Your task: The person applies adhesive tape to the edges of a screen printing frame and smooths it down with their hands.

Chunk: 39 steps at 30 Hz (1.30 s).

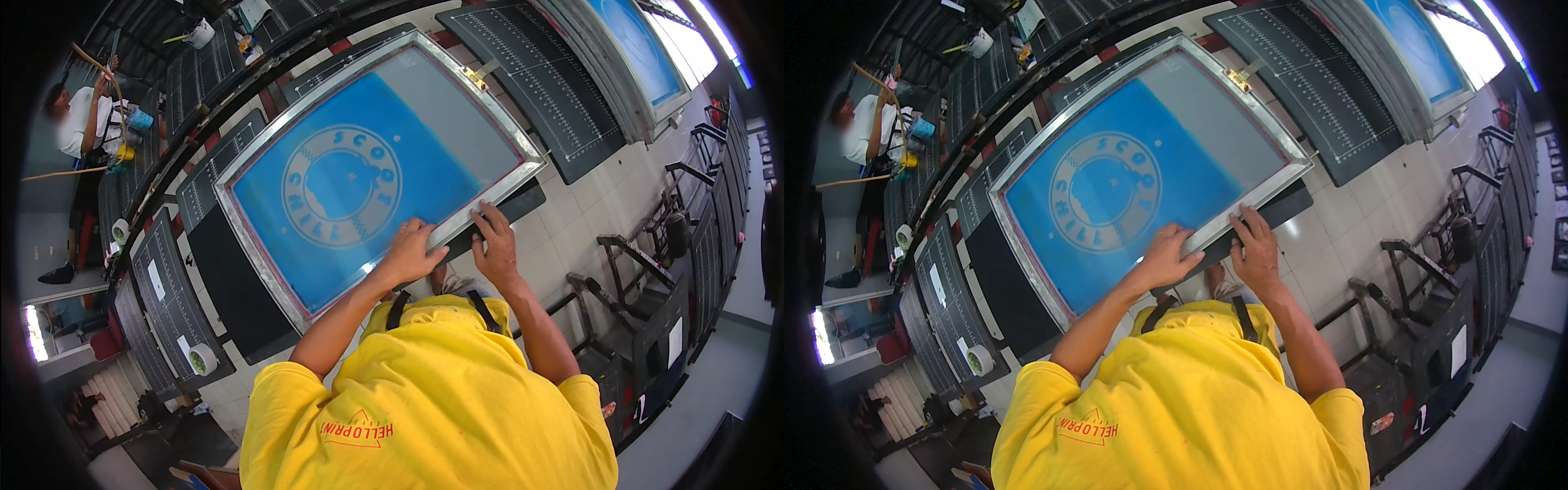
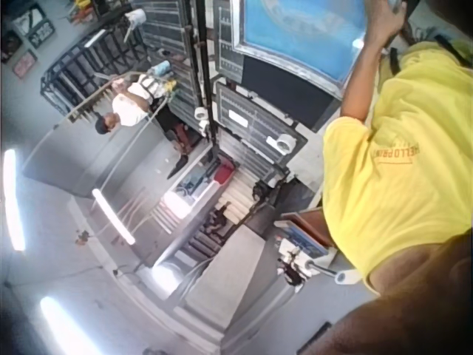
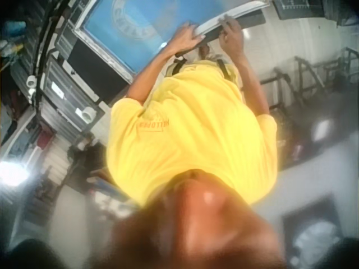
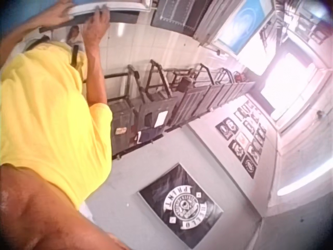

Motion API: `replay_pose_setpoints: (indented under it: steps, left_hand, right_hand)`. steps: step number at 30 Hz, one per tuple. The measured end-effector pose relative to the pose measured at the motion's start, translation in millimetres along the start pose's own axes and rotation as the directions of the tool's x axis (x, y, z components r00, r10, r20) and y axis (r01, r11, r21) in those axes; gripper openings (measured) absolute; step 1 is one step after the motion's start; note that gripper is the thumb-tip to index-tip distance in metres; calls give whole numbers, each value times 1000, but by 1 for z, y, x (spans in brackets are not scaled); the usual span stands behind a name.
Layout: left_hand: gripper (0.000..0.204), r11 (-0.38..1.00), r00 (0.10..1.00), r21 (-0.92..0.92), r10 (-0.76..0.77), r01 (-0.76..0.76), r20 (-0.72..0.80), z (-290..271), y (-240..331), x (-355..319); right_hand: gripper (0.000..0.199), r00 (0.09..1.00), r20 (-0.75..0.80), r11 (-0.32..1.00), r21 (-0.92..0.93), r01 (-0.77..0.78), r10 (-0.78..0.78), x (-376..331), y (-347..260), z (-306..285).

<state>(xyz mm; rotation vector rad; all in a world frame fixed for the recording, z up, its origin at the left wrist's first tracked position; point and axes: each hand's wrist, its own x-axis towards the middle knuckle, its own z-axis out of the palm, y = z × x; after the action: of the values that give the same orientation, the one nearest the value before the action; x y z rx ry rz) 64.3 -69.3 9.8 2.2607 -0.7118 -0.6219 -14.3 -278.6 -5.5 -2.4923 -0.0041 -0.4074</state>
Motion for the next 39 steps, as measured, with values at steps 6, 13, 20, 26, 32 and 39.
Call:
replay_pose_setpoints:
  steps: [6,13,20,26,32,39]
  left_hand:
    - [47,992,992,-6,124,-124,-25,40,15,81]
    - [45,960,962,64,272,-271,4,53,36,152]
    - [39,980,980,41,192,-194,50,2,23,43]
    - [42,933,978,296,-209,205,-19,-35,-4,-114]
    - [41,655,856,565,-471,501,-212,-43,-43,-206]
    - [55,783,865,396,-345,479,-365,-37,-68,-239]
  right_hand:
    - [53,999,29,999,18,-29,28,-2,1,-2]
    - [50,999,36,1000,-6,-20,20,-3,6,0]
    - [50,999,39,1000,7,17,-17,-1,11,-2]
    - [48,995,101,999,-50,20,-14,-1,5,-7]
    - [48,982,101,982,-77,170,-162,0,18,-7]
    - [55,913,225,932,-51,358,-339,14,-38,4]
